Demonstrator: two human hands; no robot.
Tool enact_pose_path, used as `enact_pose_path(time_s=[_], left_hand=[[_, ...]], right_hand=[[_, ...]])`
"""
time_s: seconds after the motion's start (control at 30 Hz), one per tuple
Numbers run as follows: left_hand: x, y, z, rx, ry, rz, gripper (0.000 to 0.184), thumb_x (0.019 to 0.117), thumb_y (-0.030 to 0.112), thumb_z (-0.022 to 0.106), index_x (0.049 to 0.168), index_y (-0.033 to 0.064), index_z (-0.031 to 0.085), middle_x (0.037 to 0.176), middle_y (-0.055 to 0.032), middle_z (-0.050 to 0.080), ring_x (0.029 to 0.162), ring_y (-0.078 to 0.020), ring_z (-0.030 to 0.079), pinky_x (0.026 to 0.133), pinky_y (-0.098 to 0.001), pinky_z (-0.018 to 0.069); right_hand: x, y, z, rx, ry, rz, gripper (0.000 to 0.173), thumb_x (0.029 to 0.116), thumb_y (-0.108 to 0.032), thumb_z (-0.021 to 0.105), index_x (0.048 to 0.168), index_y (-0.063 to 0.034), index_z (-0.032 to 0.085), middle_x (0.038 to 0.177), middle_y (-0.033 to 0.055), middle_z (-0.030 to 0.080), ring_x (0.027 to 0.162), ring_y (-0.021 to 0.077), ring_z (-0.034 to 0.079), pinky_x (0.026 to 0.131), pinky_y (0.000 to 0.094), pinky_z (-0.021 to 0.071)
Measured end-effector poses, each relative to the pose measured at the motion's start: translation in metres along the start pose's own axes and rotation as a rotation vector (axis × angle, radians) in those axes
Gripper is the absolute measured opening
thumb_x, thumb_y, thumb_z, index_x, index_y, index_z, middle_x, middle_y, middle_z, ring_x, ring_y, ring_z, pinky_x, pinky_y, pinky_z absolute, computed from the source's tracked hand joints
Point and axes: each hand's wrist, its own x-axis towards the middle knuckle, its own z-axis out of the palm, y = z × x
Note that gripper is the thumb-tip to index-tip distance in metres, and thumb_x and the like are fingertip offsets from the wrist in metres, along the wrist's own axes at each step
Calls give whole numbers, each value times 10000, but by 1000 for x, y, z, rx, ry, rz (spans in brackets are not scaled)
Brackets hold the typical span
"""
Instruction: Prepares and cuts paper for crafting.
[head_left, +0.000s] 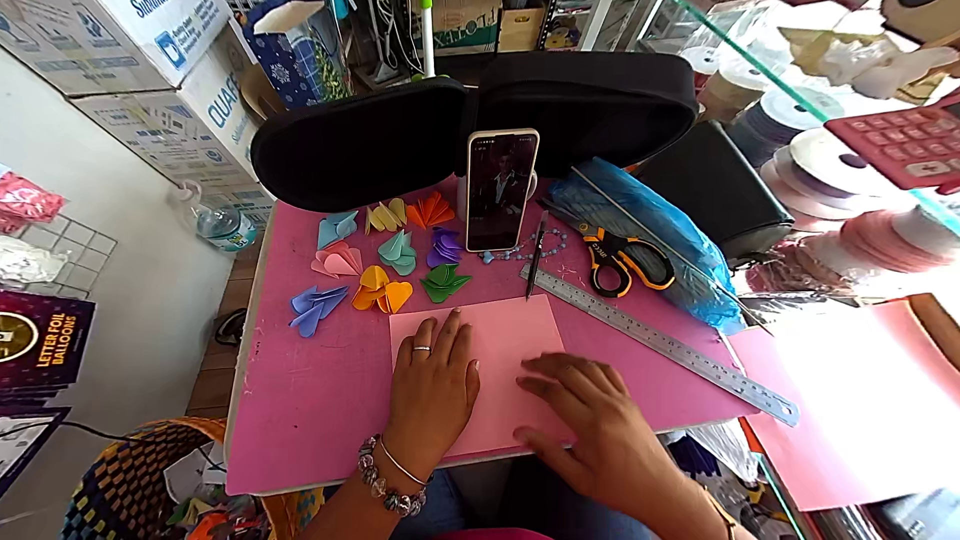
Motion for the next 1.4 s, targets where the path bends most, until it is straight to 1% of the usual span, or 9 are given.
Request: enact_pose_path(time_s=[0.1, 0.17, 0.23, 0.57, 0.73, 0.87, 1.03, 1.13, 1.4], left_hand=[[0, -1, 1, -6, 10, 7, 454, 1019, 344, 413, 1307, 119, 683, 1451, -48, 613, 1310, -361, 580, 957, -543, 489], [0, 0, 1, -10, 13, 10, 453, 1018, 345, 416, 1305, 118, 682, 1455, -47, 609, 1311, -361, 579, 970, -542, 484], [-1, 0, 1, -11, 14, 10, 457, 1021, 353, 412, 1307, 121, 682, 1458, -45, 607, 1315, -355, 578, 982, -539, 482], [0, 0, 1, 3, 15, 18, 454, 1023, 357, 407, 1304, 130, 683, 1457, -40, 608, 1307, -350, 581, 977, -520, 481], [0, 0, 1, -4, 2, 10, 454, 1024, 359, 411, 1318, 135, 676, 1467, -38, 599, 1312, -347, 577, 995, -522, 474], [-1, 1, 0, -22, 21, 2, 434, 1010, 347, 457, 1303, 124, 687, 1457, -48, 607, 1303, -354, 589, 994, -525, 493], [-1, 2, -1, -23, 24, -2, 416, 997, 330, 489, 1301, 128, 688, 1463, -50, 602, 1312, -346, 585, 1003, -512, 492], [-1, 3, -1, -28, 28, -6, 414, 994, 334, 494, 1295, 129, 690, 1464, -45, 602, 1318, -341, 582, 1008, -515, 492], [0, 3, 0, -30, 11, 7, 426, 1001, 355, 489, 1304, 128, 683, 1471, -55, 594, 1329, -347, 574, 1028, -517, 484]], right_hand=[[8, 24, 4, -19, -7, 81, 607, 996, -643, 422, 1214, -168, 729, 1373, 65, 665, 1311, 336, 574, 992, 557, 464], [9, 35, 9, -28, -31, 122, 657, 997, -663, 384, 1281, -166, 706, 1434, 60, 628, 1361, 348, 534, 1015, 570, 443], [8, 41, 13, -25, -45, 145, 685, 999, -672, 359, 1309, -160, 692, 1457, 54, 611, 1389, 352, 509, 1039, 579, 420], [5, 42, 17, -35, -38, 156, 694, 1000, -685, 337, 1310, -176, 691, 1463, 34, 608, 1393, 338, 504, 1052, 560, 407], [5, 42, 18, -17, -25, 162, 689, 1001, -685, 339, 1303, -178, 695, 1458, 39, 612, 1397, 338, 500, 1058, 567, 395], [5, 41, 20, -19, -13, 169, 677, 998, -664, 348, 1300, -172, 701, 1454, 51, 613, 1395, 348, 497, 1045, 578, 388], [5, 41, 20, -9, -7, 161, 689, 996, -665, 353, 1293, -152, 705, 1449, 73, 616, 1389, 368, 499, 1044, 590, 385], [5, 40, 20, -17, -8, 159, 677, 996, -648, 361, 1296, -148, 705, 1452, 83, 613, 1387, 375, 497, 1037, 579, 386], [3, 40, 21, -27, 1, 164, 689, 992, -661, 360, 1295, -149, 706, 1448, 88, 615, 1386, 372, 502, 1045, 583, 389]])
